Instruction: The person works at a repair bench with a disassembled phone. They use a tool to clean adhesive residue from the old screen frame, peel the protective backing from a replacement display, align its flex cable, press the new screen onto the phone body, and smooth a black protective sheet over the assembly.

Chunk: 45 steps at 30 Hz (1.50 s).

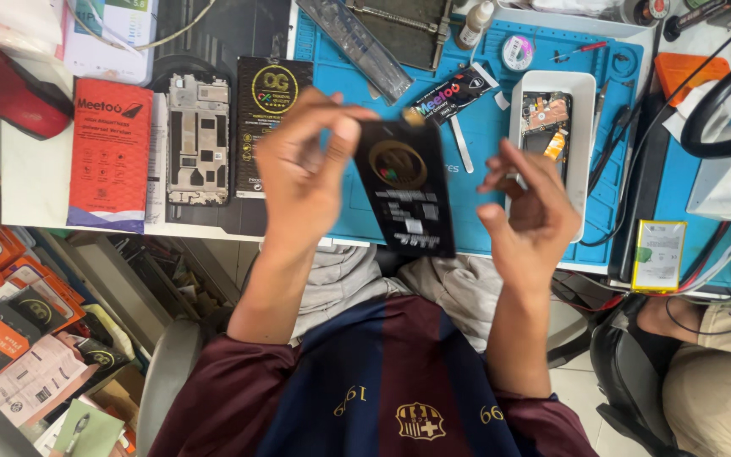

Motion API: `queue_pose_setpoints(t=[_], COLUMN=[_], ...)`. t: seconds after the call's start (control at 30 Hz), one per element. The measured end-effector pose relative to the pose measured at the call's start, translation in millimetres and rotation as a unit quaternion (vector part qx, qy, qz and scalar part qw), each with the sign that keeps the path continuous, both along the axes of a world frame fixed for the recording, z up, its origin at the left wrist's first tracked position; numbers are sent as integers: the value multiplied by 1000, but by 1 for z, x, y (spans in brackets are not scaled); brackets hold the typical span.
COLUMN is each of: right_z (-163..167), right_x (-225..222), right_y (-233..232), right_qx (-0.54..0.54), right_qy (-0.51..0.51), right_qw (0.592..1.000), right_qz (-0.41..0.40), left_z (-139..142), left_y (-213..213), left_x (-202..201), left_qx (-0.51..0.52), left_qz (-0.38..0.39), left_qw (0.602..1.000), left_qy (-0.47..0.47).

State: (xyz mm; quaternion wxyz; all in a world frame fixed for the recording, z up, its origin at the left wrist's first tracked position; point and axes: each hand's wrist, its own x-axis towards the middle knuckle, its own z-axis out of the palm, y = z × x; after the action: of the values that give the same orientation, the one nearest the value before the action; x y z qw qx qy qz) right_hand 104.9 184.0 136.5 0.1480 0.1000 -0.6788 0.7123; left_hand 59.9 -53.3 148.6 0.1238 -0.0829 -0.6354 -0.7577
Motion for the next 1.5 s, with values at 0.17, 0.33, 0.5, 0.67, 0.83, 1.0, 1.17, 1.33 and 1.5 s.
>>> queue_pose_setpoints(t=[0.17, 0.33, 0.5, 0.67, 0.83, 1.0, 1.17, 1.33, 1.5], right_z=[-25, -31, -4, 29, 58, 76, 97, 116, 116], right_x=[45, 57, 49, 48, 56, 59, 53, 48, 51], right_y=[-33, -61, -57, -42, -30, -30, -19, -3, -3], right_qx=[-134, -20, 73, 88, 123, 88, 187, 320, 323], right_qy=[4, 60, 84, 75, 77, 133, 178, 220, 223], right_qw=[987, 985, 957, 958, 958, 961, 954, 920, 919], right_qz=[-89, -163, -268, -261, -246, -227, -155, -54, -36], left_z=[-23, -38, -41, -43, -54, -71, -52, 7, 60], left_y=[8, 25, 31, 33, 34, 30, 31, 20, 7], left_x=[-6, -1, 15, 39, 74, 90, 83, 61, 58], left_qx=[247, 372, 420, 405, 376, 287, 127, -60, -163], left_qz=[66, 70, 43, 34, -10, -53, -9, 88, -38], left_qw=[966, 922, 901, 909, 925, 954, 987, 982, 949], left_qy=[-28, -84, -101, -90, -53, -69, -99, 154, 268])
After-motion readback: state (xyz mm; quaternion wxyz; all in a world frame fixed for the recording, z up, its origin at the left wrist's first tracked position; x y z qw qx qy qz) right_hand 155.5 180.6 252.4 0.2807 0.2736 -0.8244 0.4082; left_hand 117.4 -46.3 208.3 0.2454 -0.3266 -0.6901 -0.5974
